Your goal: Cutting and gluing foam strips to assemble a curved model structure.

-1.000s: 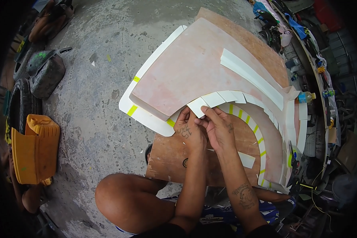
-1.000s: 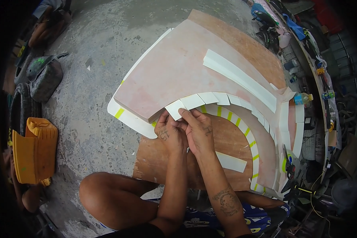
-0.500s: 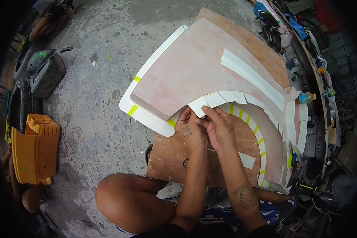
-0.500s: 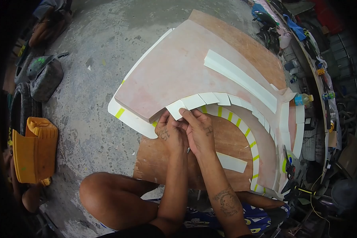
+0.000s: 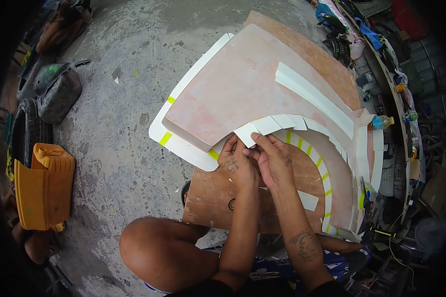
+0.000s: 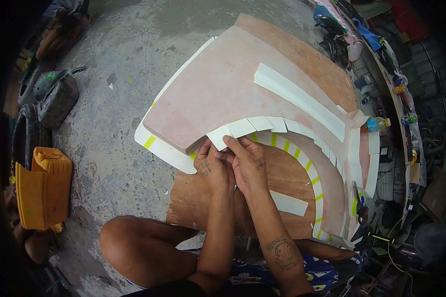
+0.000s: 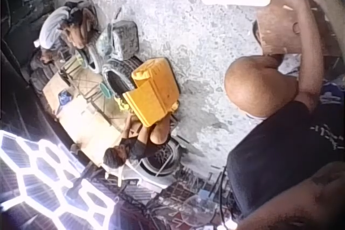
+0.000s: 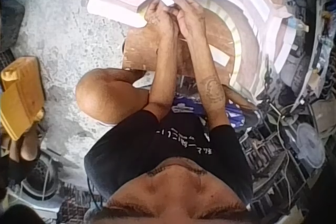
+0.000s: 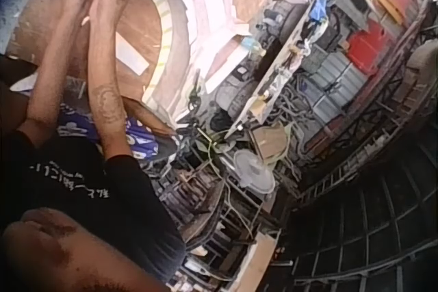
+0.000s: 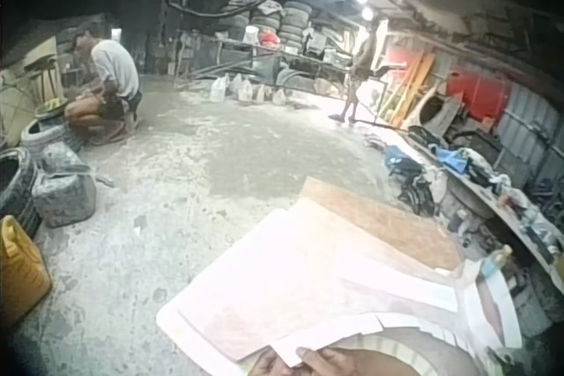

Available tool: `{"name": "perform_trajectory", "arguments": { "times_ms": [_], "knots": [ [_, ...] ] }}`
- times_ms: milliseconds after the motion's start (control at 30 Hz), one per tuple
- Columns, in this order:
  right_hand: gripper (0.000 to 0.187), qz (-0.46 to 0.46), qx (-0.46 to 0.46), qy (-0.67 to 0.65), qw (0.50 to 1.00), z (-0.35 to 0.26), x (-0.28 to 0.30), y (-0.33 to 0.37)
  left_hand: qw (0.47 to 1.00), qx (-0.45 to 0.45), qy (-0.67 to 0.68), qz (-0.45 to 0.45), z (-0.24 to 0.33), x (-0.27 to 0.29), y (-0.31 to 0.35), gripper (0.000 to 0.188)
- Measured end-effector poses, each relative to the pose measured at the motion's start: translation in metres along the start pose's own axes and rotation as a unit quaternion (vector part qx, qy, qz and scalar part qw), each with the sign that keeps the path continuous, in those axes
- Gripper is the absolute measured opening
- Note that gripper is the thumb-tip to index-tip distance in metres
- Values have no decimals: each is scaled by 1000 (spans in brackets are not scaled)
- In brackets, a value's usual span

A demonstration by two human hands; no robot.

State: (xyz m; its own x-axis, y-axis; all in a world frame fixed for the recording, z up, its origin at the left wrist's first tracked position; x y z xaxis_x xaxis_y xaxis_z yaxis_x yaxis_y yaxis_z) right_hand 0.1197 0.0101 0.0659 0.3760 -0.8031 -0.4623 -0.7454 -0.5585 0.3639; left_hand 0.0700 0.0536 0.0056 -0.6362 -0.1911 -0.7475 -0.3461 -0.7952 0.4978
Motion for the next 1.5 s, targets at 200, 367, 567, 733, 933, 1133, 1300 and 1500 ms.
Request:
{"name": "perform_trajectory", "arguments": {
  "times_ms": [200,367,567,733,933,1133,1300,1500],
  "knots": [
    [13,-12,-6,18,1000,4,5,-1,1000,9,6,10,-3,3,-3,20],
    [12,-8,-10,13,1000,4,1,-1,999,-12,14,32,0,3,-3,14],
    [13,-16,-7,19,1000,6,2,-4,997,-68,-34,23,1,11,-2,15],
    [13,-17,12,6,1000,10,7,-14,964,-138,-228,-22,23,20,19,34],
    [19,-4,-50,-17,999,16,-1,-14,889,-291,-339,-102,116,-38,41,37],
    [18,-14,-80,32,996,23,-11,-22,853,-279,-409,-167,186,-85,9,36],
    [15,2,-58,40,998,27,-10,-23,710,-261,-592,-277,179,-78,-23,33],
    [14,-2,-63,28,998,30,-19,-21,337,-613,-700,-146,178,-58,-57,50]
  ]
}}
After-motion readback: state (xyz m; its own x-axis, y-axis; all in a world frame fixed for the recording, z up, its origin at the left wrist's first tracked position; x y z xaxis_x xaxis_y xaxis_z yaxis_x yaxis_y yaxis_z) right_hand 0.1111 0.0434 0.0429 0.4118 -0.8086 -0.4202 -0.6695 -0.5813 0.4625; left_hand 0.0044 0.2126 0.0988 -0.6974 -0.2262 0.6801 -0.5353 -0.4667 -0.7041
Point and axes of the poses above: each hand's wrist, its own y-axis away from the middle knuckle, its own x-axis out of the back of the hand, z = x × y, the point moved 5 cm from there along -y, towards the middle knuckle, and after that the axes turned 2 degrees about -z, right-handed, at the moved point
